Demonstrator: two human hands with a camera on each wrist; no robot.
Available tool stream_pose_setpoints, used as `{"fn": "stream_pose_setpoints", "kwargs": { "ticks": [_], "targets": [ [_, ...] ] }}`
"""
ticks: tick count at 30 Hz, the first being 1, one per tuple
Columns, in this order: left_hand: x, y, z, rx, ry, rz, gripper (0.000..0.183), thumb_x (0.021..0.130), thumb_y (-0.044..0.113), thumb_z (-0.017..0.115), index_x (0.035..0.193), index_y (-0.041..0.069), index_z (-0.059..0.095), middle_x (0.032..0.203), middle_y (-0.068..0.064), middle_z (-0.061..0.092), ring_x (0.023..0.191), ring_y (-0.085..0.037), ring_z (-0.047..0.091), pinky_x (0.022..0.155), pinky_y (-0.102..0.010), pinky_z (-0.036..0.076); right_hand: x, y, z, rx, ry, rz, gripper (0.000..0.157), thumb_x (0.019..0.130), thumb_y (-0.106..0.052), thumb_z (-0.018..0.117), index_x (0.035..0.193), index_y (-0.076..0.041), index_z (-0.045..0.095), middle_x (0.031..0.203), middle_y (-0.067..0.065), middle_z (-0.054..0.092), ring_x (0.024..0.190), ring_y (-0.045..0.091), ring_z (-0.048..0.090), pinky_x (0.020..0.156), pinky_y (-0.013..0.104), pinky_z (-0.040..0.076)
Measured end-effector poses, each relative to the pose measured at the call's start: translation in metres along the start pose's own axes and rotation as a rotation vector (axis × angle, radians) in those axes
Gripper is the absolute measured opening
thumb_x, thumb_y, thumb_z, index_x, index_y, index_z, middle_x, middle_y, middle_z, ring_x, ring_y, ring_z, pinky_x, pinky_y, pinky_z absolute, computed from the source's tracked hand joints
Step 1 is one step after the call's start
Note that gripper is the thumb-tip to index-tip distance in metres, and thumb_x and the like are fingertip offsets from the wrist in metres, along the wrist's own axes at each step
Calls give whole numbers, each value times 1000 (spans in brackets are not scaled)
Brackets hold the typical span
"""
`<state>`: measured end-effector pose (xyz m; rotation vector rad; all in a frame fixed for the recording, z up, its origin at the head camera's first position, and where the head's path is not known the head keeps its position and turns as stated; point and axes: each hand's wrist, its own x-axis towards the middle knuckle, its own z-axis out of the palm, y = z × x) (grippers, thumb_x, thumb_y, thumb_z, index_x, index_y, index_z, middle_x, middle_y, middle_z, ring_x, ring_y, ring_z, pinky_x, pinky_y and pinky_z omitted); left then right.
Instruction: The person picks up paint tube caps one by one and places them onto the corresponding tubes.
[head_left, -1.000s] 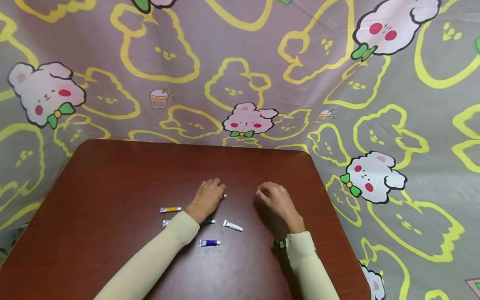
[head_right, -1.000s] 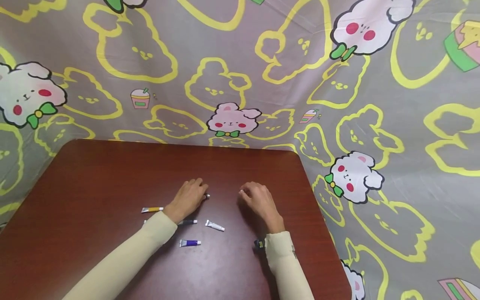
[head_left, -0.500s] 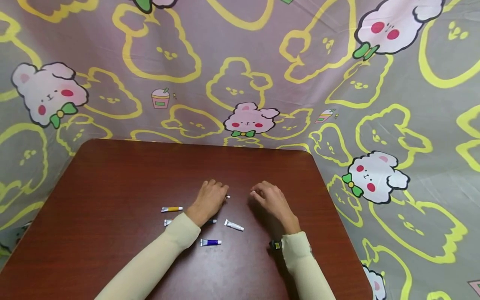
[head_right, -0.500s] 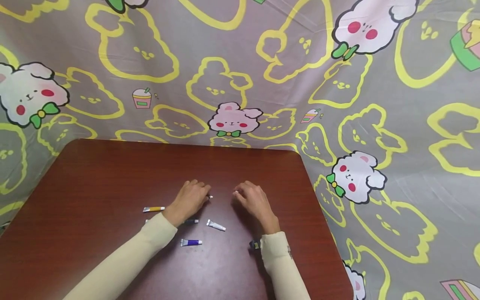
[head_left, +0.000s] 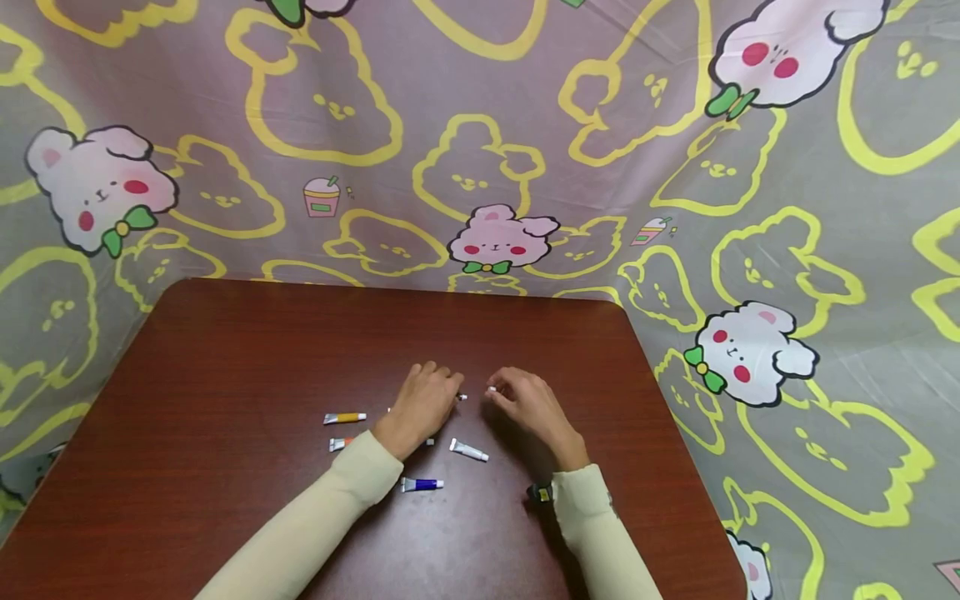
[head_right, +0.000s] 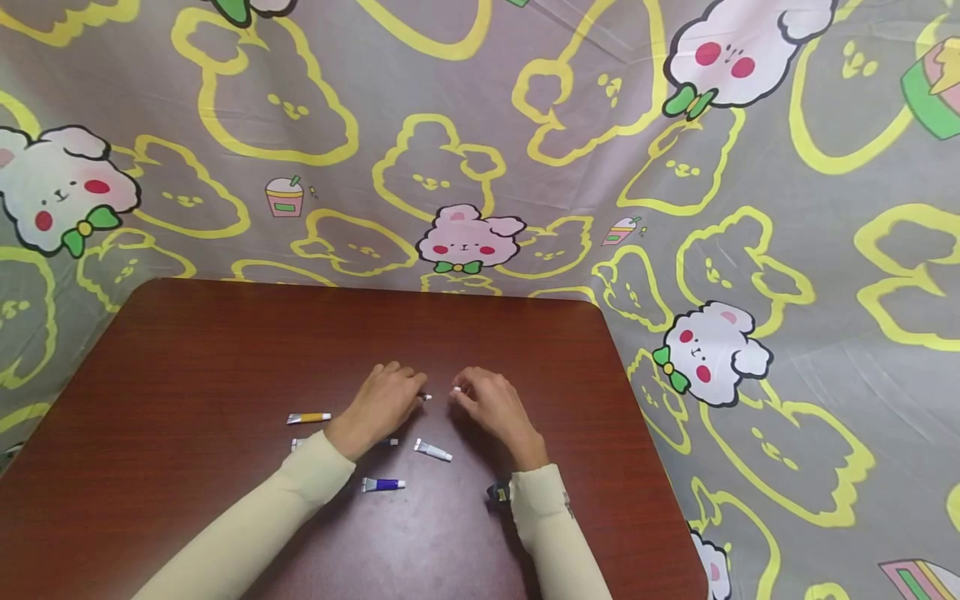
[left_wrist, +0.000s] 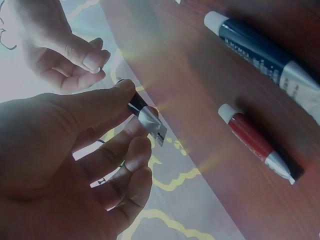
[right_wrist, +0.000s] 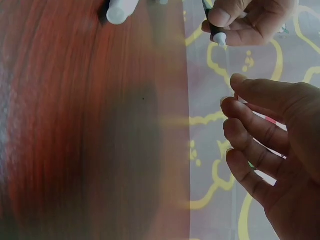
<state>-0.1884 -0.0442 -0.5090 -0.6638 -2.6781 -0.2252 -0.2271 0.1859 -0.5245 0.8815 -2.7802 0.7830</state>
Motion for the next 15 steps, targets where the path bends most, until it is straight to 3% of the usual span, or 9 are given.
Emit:
{"fn": "stream_pose_setpoints", "kwargs": {
  "ticks": [5, 15],
  "targets": [
    [0, 1, -1, -25, -28, -4, 21, 88, 23, 89, 98, 11, 74, 95, -9, 79, 88, -32, 68, 75, -44, 50, 1, -4, 5, 20, 1, -37, 11, 96, -15, 84, 103, -14, 76, 98, -1, 77, 85, 14, 74, 78, 34, 60],
    [-1, 2, -4, -52, -16, 1, 22, 88, 21, 89, 98, 10, 73, 94, -10, 78, 87, -32, 67, 74, -44, 49, 5, -10, 12, 0, -16, -73, 13, 95, -18, 85, 104, -13, 75, 99, 0, 78, 86, 14, 75, 78, 34, 61]
  ]
}}
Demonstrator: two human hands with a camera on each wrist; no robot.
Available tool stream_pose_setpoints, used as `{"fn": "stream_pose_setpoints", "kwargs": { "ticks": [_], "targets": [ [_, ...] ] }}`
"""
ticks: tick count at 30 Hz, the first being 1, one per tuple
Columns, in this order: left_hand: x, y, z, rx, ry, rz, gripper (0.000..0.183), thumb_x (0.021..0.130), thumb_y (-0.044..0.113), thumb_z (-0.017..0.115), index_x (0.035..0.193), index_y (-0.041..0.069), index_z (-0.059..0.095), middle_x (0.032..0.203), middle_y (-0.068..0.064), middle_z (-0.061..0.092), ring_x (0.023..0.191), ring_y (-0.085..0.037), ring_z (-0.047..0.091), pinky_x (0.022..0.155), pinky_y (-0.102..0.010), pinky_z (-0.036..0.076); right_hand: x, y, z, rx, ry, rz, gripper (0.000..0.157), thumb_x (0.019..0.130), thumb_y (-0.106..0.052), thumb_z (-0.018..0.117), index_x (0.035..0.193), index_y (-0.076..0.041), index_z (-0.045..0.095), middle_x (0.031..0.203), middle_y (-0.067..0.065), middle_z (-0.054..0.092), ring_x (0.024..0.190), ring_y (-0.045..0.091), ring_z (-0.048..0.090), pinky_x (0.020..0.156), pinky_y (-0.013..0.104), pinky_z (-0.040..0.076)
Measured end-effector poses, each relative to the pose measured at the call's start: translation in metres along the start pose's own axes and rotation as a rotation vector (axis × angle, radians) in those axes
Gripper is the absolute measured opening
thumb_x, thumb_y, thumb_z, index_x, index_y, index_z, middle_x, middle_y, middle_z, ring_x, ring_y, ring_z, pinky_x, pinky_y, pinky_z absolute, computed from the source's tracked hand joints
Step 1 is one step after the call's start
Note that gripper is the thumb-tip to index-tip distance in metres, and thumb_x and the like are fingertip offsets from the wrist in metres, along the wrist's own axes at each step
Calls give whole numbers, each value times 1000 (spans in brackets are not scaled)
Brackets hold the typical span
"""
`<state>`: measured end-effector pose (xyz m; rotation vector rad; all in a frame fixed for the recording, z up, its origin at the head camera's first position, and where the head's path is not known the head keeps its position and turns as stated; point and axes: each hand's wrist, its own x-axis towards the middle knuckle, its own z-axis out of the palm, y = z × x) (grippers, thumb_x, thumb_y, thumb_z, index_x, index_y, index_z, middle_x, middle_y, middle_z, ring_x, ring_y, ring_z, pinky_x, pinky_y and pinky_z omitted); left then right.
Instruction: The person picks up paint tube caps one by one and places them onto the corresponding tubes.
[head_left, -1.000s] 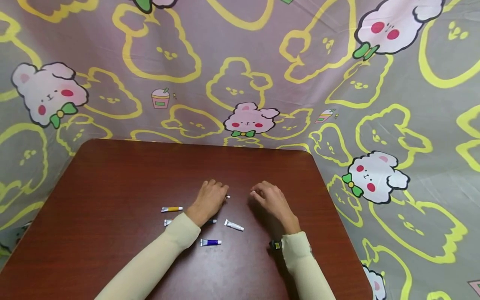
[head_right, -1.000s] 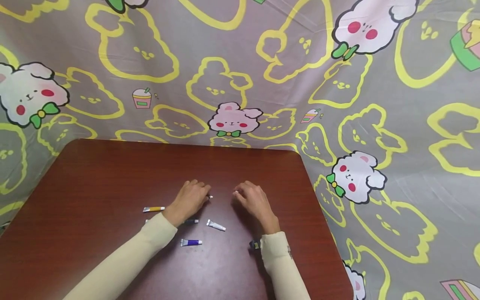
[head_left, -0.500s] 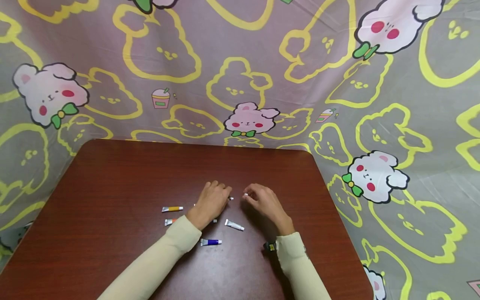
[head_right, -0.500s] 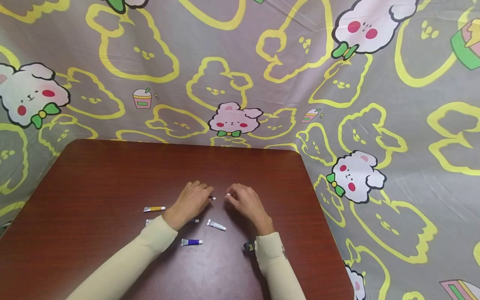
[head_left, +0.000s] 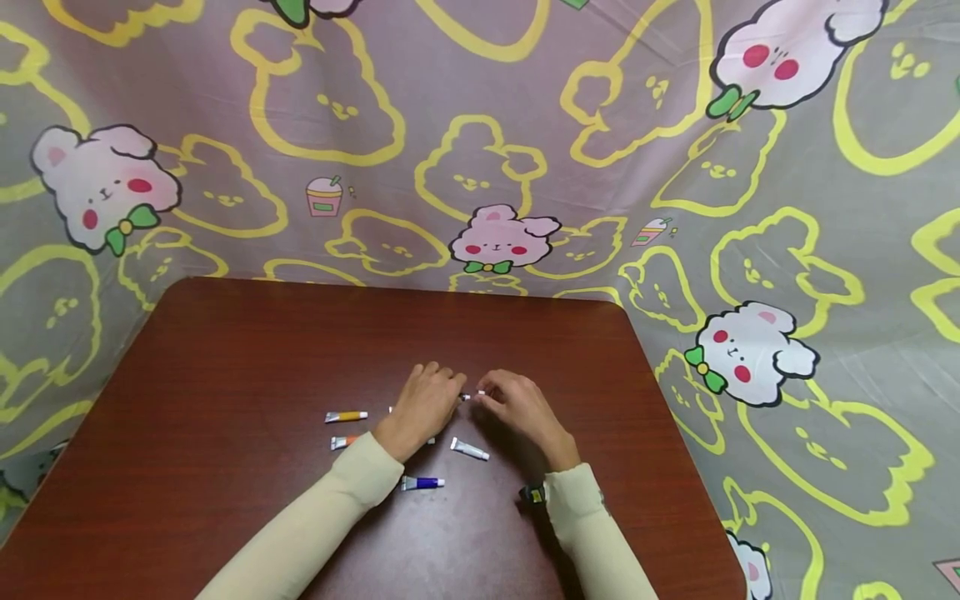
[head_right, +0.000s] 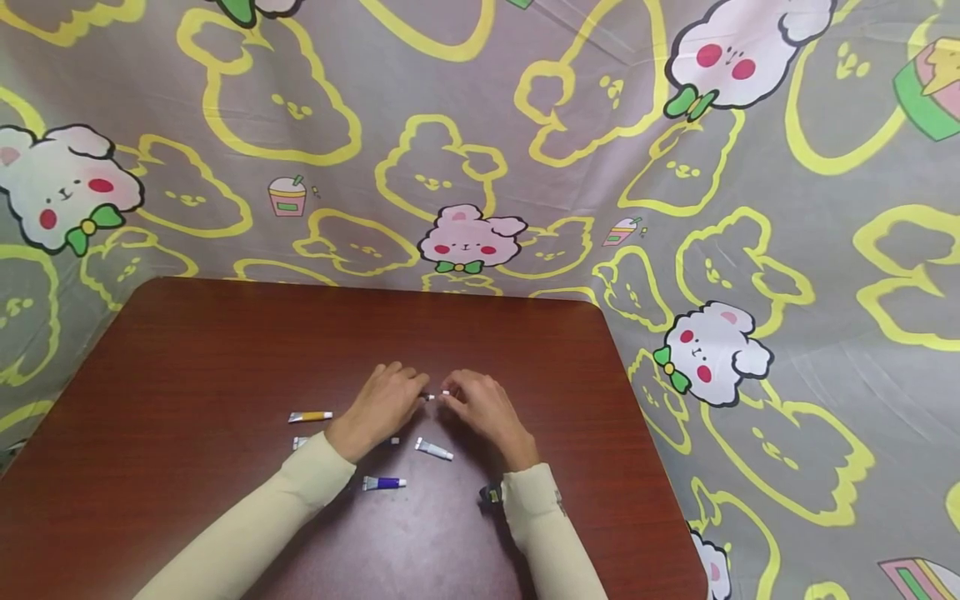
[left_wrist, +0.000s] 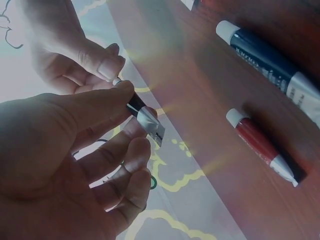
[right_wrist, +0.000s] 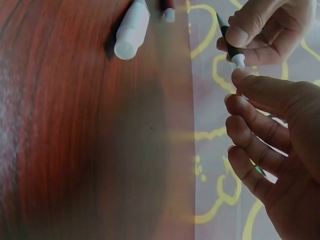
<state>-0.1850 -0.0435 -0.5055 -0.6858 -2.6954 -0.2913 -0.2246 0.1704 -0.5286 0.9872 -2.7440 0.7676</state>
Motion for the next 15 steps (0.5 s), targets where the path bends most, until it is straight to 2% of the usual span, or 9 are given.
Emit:
{"fn": "stream_pose_setpoints", "kwargs": {
  "ticks": [6, 15],
  "targets": [
    [-1, 1, -1, -12, 7, 1, 20, 89, 19, 88, 97, 9, 73, 94, -10, 78, 86, -33, 67, 74, -44, 48, 2, -1, 2, -27, -16, -13, 15, 95, -20, 85, 105, -13, 75, 99, 0, 78, 86, 17, 75, 78, 34, 60],
    [-2, 0, 0, -13, 0, -10, 19, 89, 20, 87, 97, 10, 73, 93, -10, 78, 85, -32, 66, 73, -44, 48, 3, -5, 4, 3, -53, -18, 16, 96, -21, 85, 106, -12, 76, 101, 0, 79, 87, 17, 76, 80, 33, 61]
  ]
}}
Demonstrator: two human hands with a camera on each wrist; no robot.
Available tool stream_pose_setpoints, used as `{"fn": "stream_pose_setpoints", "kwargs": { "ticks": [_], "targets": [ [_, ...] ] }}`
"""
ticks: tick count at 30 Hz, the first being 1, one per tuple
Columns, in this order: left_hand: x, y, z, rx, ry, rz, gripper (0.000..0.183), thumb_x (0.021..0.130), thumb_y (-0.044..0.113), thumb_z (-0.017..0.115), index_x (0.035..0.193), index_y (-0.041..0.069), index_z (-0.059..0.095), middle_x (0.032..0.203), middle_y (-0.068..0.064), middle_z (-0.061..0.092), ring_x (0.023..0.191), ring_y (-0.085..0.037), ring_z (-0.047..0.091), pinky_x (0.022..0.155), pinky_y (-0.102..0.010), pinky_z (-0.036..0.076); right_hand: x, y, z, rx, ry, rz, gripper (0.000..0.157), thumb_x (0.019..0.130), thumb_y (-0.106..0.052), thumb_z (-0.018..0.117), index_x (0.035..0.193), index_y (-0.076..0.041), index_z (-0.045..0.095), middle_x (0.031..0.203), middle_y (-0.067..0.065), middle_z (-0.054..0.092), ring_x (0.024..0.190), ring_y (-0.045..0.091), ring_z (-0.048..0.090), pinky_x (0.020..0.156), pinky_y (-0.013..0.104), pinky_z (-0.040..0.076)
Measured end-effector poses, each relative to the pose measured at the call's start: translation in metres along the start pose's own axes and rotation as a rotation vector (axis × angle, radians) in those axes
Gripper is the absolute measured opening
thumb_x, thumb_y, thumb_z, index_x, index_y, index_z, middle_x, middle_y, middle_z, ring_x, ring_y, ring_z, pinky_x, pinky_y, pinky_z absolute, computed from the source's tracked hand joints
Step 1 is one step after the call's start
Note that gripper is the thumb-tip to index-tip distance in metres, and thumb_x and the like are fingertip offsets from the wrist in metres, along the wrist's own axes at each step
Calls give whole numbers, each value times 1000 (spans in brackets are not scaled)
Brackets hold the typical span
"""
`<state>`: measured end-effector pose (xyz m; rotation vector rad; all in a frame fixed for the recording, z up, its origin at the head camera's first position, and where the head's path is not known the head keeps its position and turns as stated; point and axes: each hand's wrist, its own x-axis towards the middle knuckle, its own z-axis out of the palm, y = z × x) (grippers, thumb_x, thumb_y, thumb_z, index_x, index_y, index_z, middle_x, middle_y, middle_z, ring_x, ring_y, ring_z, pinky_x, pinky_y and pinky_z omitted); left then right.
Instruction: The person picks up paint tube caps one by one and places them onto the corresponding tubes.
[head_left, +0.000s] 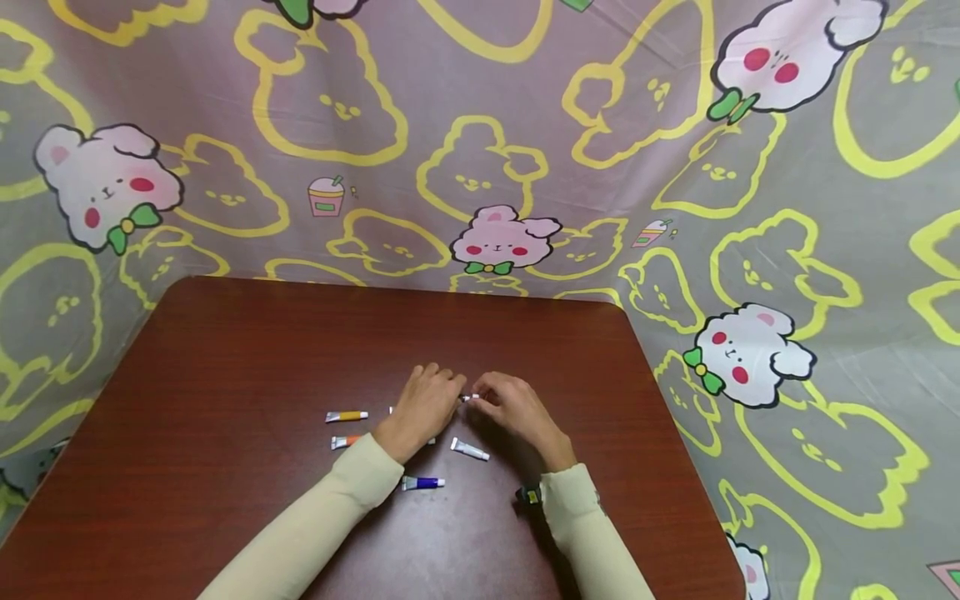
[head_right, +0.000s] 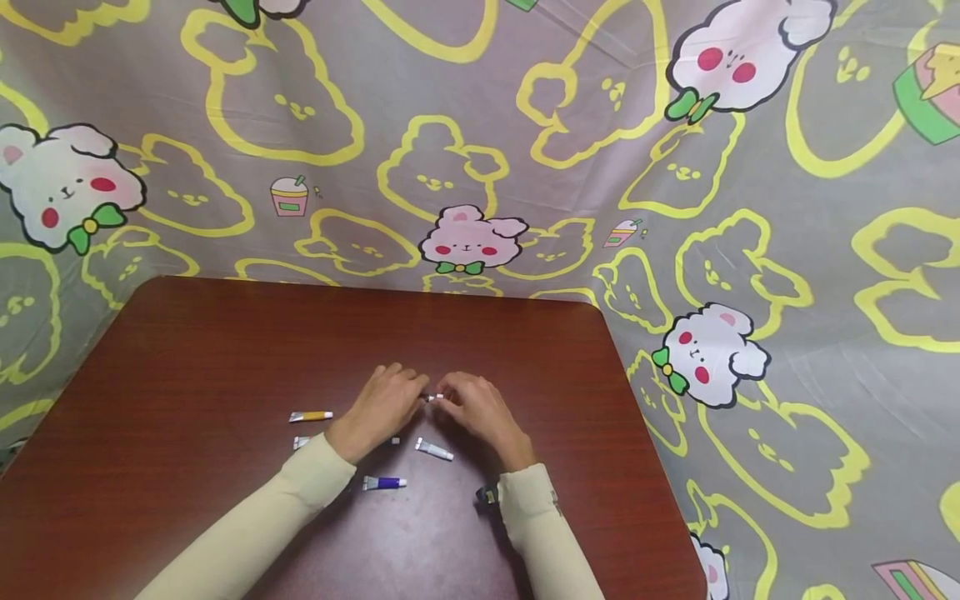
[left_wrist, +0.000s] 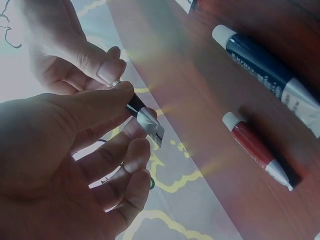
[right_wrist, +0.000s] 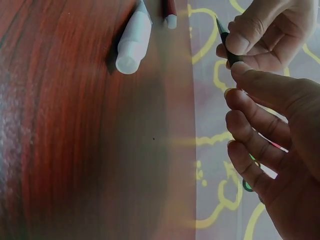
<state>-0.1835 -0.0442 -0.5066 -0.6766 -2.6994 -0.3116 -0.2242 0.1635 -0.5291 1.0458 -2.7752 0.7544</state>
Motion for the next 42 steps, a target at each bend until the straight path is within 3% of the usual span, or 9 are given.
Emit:
{"fn": "stream_pose_setpoints", "kwargs": {
  "ticks": [9, 19, 25, 28, 33, 37, 42],
  "targets": [
    [-1, 1, 0, -12, 3, 6, 20, 90, 23, 87, 97, 10, 73, 94, -9, 78, 85, -32, 66, 74, -43, 47, -1, -1, 7, 55, 59, -69, 16, 93, -18, 87, 103, -11, 77, 99, 2, 80, 87, 15, 77, 79, 31, 62],
    [-2, -4, 0, -85, 44, 40, 15, 95, 23, 83, 97, 12, 73, 94, -6, 78, 85, -29, 66, 75, -42, 46, -2, 2, 9, 184, 67, 2, 7, 101, -17, 78, 99, -11, 81, 94, -1, 81, 86, 9, 72, 80, 29, 60],
    [-1, -5, -1, -90, 124, 80, 22, 90, 24, 88, 96, 12, 70, 90, -6, 76, 83, -28, 64, 73, -41, 45, -1, 3, 11, 164, 103, 16, 33, 109, -18, 66, 77, -14, 66, 70, -6, 61, 66, 5, 52, 64, 24, 45],
    [-1, -5, -1, -94, 137, 81, 23, 89, 24, 89, 96, 12, 70, 89, -5, 75, 82, -27, 63, 73, -40, 45, -1, 4, 13, 157, 110, 41, 39, 112, -20, 62, 73, -15, 63, 66, -7, 58, 63, 5, 51, 63, 24, 44],
    [-2, -5, 0, -107, 132, 73, 22, 89, 23, 89, 96, 13, 71, 90, -4, 76, 82, -27, 64, 72, -40, 45, -3, 3, 12, 171, 110, 95, 27, 113, -24, 60, 93, -14, 75, 77, -4, 66, 71, 9, 60, 71, 29, 52],
    [-2, -6, 2, -107, 115, 67, 20, 90, 21, 88, 97, 12, 72, 91, -5, 76, 83, -27, 64, 73, -41, 45, -5, 3, 9, 264, 85, 104, 13, 105, -22, 74, 112, -11, 74, 93, 2, 75, 81, 19, 70, 77, 39, 60],
    [-2, -6, 3, -118, 96, 60, 18, 92, 24, 87, 97, 13, 74, 90, -3, 76, 82, -26, 63, 74, -40, 44, -6, 4, 7, 316, 55, 80, 16, 98, -15, 82, 109, -9, 72, 94, 6, 76, 84, 24, 73, 76, 43, 62]
  ]
}}
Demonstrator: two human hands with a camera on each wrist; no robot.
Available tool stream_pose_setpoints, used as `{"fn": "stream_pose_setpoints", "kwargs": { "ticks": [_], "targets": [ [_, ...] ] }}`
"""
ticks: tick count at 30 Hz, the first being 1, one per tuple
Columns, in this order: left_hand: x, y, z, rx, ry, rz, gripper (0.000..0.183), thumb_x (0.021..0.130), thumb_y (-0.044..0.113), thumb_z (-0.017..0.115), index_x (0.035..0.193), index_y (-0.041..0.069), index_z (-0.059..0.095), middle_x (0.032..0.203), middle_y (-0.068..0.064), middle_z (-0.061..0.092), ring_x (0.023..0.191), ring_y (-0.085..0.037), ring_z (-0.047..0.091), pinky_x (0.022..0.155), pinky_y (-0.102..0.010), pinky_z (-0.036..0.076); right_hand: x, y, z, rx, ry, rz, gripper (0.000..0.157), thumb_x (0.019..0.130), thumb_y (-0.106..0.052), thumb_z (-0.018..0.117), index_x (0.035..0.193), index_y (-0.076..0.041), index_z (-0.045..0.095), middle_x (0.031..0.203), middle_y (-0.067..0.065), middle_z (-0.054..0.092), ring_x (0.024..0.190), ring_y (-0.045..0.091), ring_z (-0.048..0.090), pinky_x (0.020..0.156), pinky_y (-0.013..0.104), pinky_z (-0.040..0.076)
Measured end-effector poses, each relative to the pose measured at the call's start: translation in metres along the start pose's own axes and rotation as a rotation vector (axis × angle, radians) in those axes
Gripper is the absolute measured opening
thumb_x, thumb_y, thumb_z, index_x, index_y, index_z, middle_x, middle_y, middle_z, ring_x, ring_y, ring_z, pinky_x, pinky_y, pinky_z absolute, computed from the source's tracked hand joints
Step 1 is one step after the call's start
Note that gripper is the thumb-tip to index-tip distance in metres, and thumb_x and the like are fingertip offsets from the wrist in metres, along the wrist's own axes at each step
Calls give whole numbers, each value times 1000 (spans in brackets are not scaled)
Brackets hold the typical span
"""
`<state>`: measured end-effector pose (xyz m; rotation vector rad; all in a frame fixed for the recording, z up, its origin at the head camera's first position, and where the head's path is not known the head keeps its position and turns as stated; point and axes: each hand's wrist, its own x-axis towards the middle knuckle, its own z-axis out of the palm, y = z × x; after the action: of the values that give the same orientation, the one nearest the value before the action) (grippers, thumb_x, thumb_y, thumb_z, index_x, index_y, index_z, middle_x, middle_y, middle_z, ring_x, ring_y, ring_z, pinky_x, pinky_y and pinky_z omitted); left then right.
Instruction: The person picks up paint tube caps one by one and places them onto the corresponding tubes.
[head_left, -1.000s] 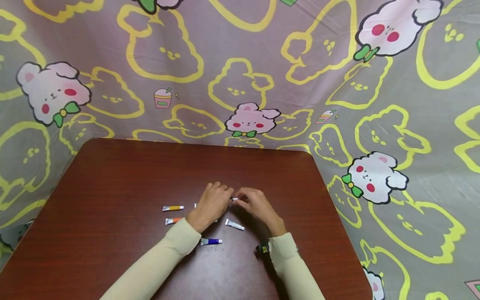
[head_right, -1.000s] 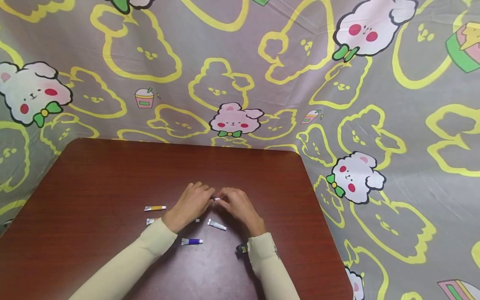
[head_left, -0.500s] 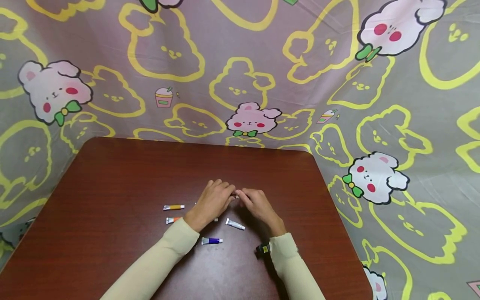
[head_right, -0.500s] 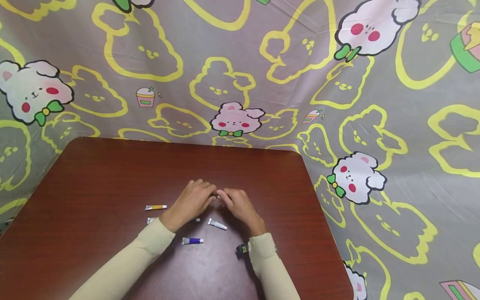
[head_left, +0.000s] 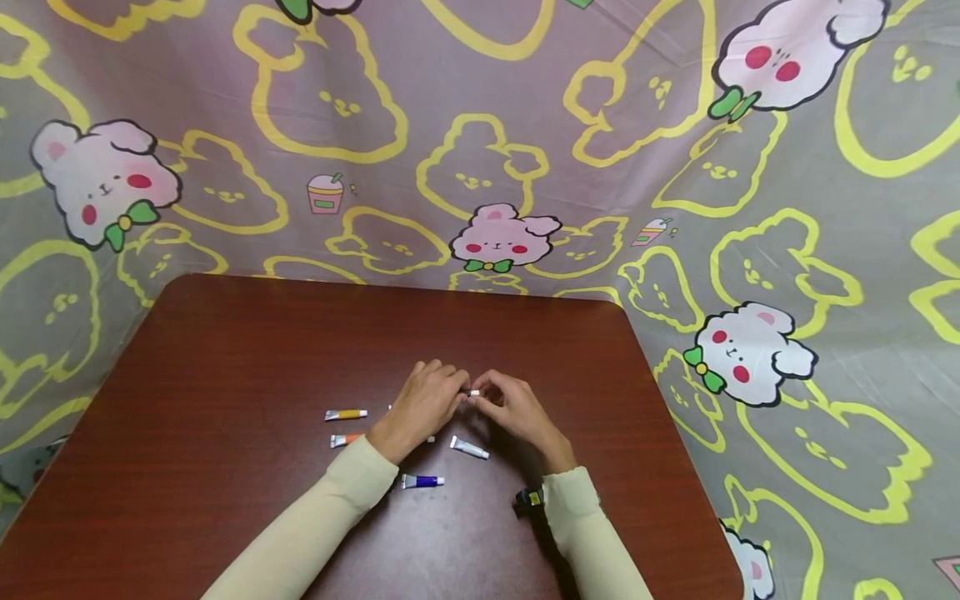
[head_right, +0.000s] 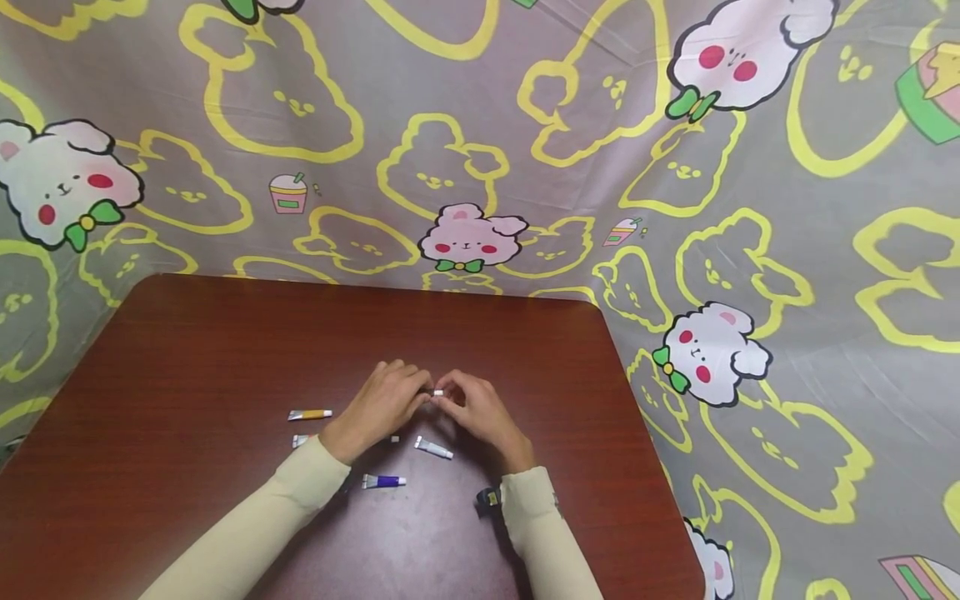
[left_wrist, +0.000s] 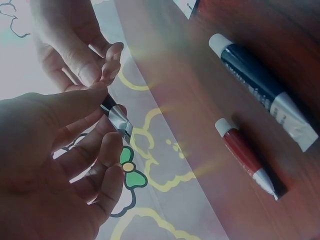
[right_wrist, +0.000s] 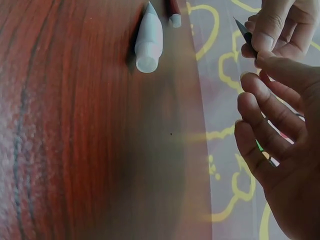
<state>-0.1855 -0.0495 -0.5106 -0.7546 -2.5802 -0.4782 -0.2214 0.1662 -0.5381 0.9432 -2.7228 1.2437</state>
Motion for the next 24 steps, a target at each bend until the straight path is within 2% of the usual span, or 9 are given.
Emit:
{"fn": "stream_pose_setpoints", "kwargs": {
  "ticks": [6, 10, 13, 17, 19, 22, 24],
  "targets": [
    [1, 0, 1, -11, -1, -6, 16, 92, 25, 86, 96, 15, 75, 91, -2, 76, 83, -25, 63, 74, -40, 44, -1, 2, -1, -20, -3, -19, 9, 101, -17, 78, 105, -9, 75, 98, 4, 78, 88, 20, 72, 80, 38, 62],
    [1, 1, 1, -5, -2, -5, 16, 92, 24, 86, 96, 15, 74, 90, -2, 76, 84, -25, 63, 75, -40, 43, 0, 4, 0, -62, 16, -53, 9, 105, -20, 74, 100, -12, 77, 94, -2, 77, 85, 11, 68, 79, 30, 58],
    [2, 2, 0, 2, -1, 2, 18, 91, 24, 87, 96, 15, 72, 90, -2, 75, 84, -25, 63, 74, -40, 43, 0, 5, 1, -98, 32, -76, 17, 107, -20, 70, 91, -15, 72, 81, -7, 67, 75, 5, 59, 71, 25, 50],
    [3, 3, 1, 5, 4, 10, 21, 90, 24, 88, 96, 13, 71, 90, -4, 75, 83, -26, 63, 74, -40, 42, -1, 4, 2, -118, 42, -63, 29, 111, -20, 64, 82, -14, 64, 73, -7, 54, 68, 7, 51, 66, 24, 44],
    [4, 3, 1, 3, 4, 9, 20, 91, 24, 88, 97, 13, 72, 91, -4, 76, 83, -27, 63, 74, -40, 42, -1, 4, 2, -105, 43, -35, 26, 111, -21, 63, 87, -13, 68, 76, -6, 61, 71, 7, 56, 69, 25, 48],
    [4, 3, 1, 2, 3, 8, 18, 92, 24, 86, 97, 14, 72, 91, -3, 76, 83, -26, 63, 74, -39, 42, -2, 5, 2, -35, 34, 3, 13, 108, -21, 69, 104, -9, 72, 89, 2, 74, 80, 16, 68, 76, 38, 59],
    [4, 2, 1, 0, 0, 5, 17, 93, 25, 86, 97, 15, 73, 90, -2, 76, 83, -25, 63, 74, -39, 42, -3, 6, 1, 6, 27, 8, 14, 104, -19, 75, 112, -8, 72, 97, 6, 77, 86, 23, 73, 80, 48, 62]
  ]
}}
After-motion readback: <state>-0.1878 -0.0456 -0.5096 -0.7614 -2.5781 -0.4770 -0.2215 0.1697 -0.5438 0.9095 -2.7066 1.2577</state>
